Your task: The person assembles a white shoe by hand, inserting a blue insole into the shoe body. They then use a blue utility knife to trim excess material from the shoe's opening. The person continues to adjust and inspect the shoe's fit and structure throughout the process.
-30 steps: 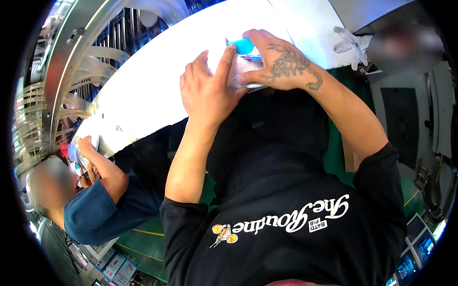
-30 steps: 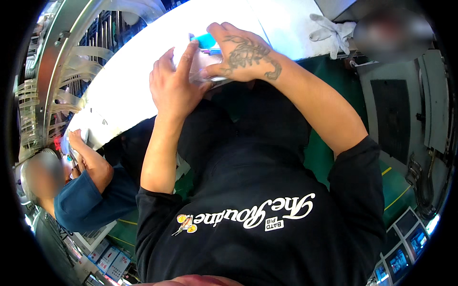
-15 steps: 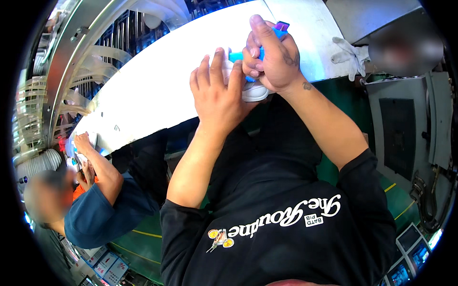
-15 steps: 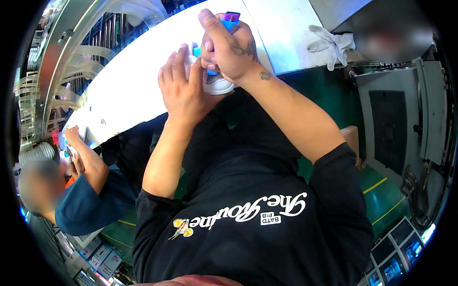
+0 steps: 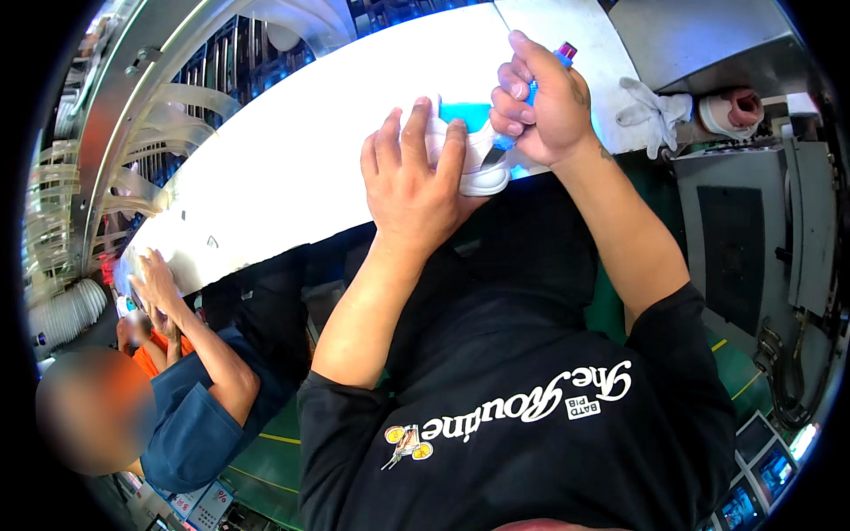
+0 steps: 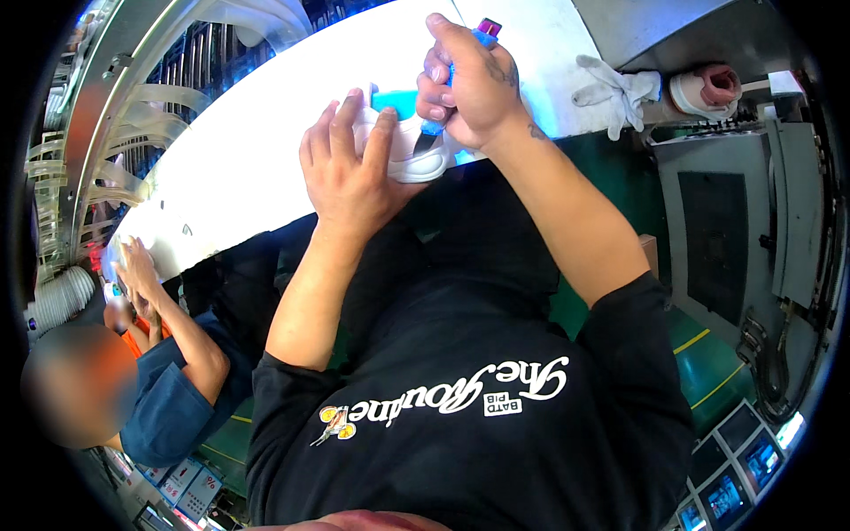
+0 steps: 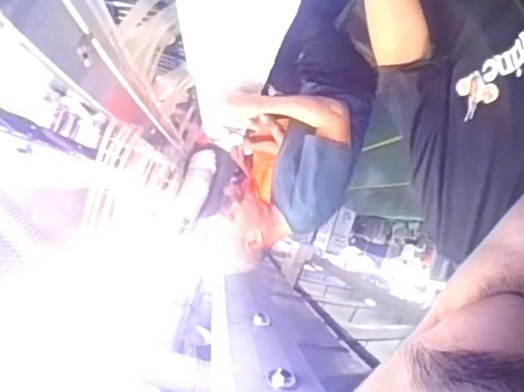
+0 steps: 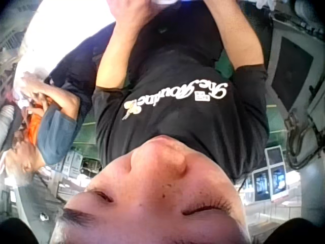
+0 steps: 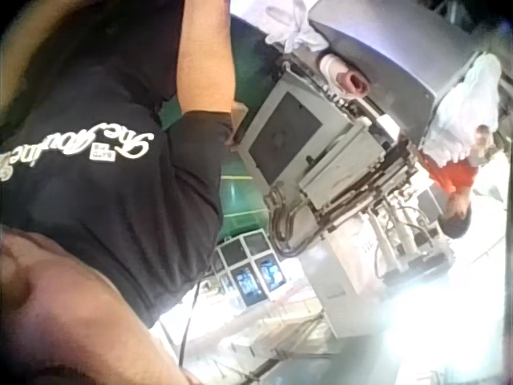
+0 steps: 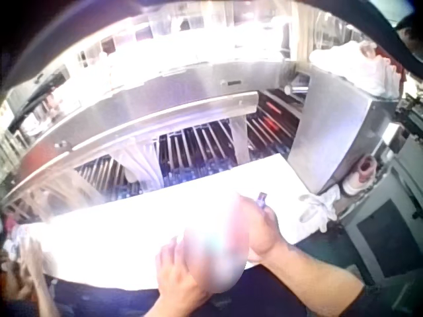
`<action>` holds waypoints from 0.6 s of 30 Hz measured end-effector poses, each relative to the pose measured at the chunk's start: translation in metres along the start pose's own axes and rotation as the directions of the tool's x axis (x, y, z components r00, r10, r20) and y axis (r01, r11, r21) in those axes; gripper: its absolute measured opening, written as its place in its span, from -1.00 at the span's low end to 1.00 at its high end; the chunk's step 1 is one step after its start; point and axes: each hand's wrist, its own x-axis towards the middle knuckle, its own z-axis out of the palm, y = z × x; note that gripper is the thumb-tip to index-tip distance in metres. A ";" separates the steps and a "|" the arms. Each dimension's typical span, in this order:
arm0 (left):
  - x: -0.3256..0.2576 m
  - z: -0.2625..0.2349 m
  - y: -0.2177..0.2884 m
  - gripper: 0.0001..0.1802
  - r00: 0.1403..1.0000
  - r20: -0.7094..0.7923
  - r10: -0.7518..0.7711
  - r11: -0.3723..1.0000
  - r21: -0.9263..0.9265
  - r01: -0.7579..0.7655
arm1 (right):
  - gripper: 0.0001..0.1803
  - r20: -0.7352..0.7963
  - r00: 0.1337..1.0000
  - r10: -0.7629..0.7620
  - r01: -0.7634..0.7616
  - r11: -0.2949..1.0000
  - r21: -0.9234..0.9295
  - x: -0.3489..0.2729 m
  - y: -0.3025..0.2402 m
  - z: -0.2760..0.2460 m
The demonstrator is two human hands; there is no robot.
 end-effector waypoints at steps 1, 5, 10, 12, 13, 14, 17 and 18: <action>0.000 0.000 -0.002 -0.06 1.000 -0.002 0.004 1.000 -0.005 -0.004 | -0.50 0.003 1.000 -0.013 0.012 0.999 0.030 -0.003 0.002 0.002; -0.005 -0.004 -0.006 -0.05 0.999 0.008 0.041 0.999 -0.013 -0.041 | -0.52 0.119 0.992 -0.044 0.047 0.999 -0.016 -0.025 0.005 0.003; -0.010 -0.001 -0.009 -0.06 0.997 -0.041 0.064 0.995 -0.072 -0.067 | -0.56 0.177 0.984 -0.026 0.040 0.996 -0.075 -0.012 0.012 0.007; -0.008 -0.001 -0.010 -0.06 0.997 -0.048 0.060 0.996 -0.066 -0.063 | -0.56 0.174 0.984 0.033 -0.018 0.996 -0.085 -0.003 0.002 0.004; -0.009 -0.002 -0.010 -0.05 0.998 -0.036 0.055 0.996 -0.071 -0.058 | -0.56 0.177 0.982 0.067 -0.052 0.995 -0.089 -0.003 0.000 0.003; -0.011 -0.002 -0.010 -0.05 0.998 -0.025 0.050 0.996 -0.076 -0.052 | -0.55 0.114 0.991 0.063 -0.056 0.996 -0.063 -0.010 0.002 0.002; -0.011 0.000 -0.011 -0.04 0.997 -0.048 0.066 0.994 -0.078 -0.070 | -0.53 0.122 0.992 0.018 -0.022 0.999 0.038 -0.028 0.003 -0.013; -0.013 0.000 -0.008 -0.05 0.997 -0.054 0.062 0.994 -0.084 -0.066 | -0.54 0.143 0.990 -0.019 0.016 0.999 0.028 -0.033 0.003 -0.013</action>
